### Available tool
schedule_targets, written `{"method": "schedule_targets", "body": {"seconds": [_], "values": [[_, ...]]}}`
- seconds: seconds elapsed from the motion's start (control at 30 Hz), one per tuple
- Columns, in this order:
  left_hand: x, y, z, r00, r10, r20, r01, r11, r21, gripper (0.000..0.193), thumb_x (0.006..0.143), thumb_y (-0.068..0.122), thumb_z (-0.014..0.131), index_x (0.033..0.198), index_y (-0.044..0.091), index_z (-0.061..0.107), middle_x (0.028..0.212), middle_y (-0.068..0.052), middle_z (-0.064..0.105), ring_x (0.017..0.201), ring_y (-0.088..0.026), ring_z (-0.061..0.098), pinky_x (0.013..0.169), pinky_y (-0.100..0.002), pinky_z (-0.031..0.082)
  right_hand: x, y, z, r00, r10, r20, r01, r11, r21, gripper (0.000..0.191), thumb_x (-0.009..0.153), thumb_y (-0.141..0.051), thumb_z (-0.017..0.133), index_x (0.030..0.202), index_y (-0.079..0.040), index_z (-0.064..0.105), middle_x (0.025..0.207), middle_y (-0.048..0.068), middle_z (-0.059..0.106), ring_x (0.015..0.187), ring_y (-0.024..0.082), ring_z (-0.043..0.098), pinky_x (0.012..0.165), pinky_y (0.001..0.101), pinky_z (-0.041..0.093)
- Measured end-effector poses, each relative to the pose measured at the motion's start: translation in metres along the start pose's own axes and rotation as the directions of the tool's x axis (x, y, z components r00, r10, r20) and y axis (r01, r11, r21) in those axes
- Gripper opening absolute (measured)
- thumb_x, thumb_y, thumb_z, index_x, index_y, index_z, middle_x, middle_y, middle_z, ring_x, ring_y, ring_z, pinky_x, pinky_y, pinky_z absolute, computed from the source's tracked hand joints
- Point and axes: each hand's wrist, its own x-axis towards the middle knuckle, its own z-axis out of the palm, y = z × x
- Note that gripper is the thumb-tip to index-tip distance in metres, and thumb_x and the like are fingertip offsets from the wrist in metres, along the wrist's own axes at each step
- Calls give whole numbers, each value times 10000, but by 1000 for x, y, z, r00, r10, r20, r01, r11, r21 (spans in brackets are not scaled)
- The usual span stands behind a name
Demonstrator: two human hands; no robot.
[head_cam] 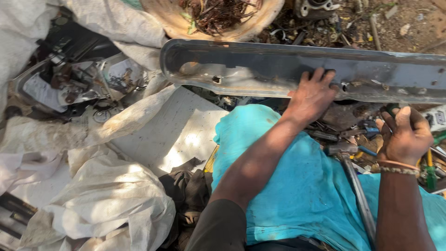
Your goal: The person sits on the ground with a long metal channel across their lap and hammers a punch against rivets or fasteners along the channel, repositioning the channel and using pliers at one point. They continue hammering at different spots and finally run their hands along the channel.
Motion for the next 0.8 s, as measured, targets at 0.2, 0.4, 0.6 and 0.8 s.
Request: {"method": "schedule_targets", "body": {"seconds": [0.2, 0.4, 0.6, 0.8], "values": [[-1, 4, 1, 996, 87, 22, -87, 996, 14, 265, 821, 139, 657, 1069, 170, 747, 1324, -92, 609, 1182, -310, 546, 957, -518, 476, 86, 47, -61, 908, 242, -341, -214, 970, 119, 378, 1051, -285, 742, 1173, 41, 593, 1140, 161, 679, 886, 281, 766, 681, 387, 640], [-5, 12, -15, 988, 149, 43, -150, 988, 35, 416, 840, 94, 637, 1237, 178, 729, 1296, -72, 620, 1139, -300, 555, 938, -482, 480, 106, 42, -61, 972, 234, -13, -197, 843, 501, 288, 968, -36, 655, 1246, 2, 590, 1197, 104, 677, 1090, 246, 701, 895, 426, 642], [-20, 29, -61, 970, 244, 4, -243, 964, 108, 474, 844, 88, 625, 1304, 177, 700, 1327, -45, 617, 1190, -286, 550, 977, -459, 467, 92, 50, -73, 942, 331, -43, -225, 724, 653, 185, 1062, -6, 704, 1096, -83, 539, 1053, 60, 632, 865, 180, 559, 725, 327, 488], [-84, 35, -123, 993, 117, 15, -117, 956, 268, 467, 847, 50, 640, 1281, 202, 718, 1298, -36, 649, 1148, -271, 581, 933, -434, 453, 18, 58, -39, 942, 329, 68, -277, 645, 713, 181, 999, -31, 736, 1085, -99, 592, 1015, 26, 684, 813, 158, 621, 673, 291, 488]]}}
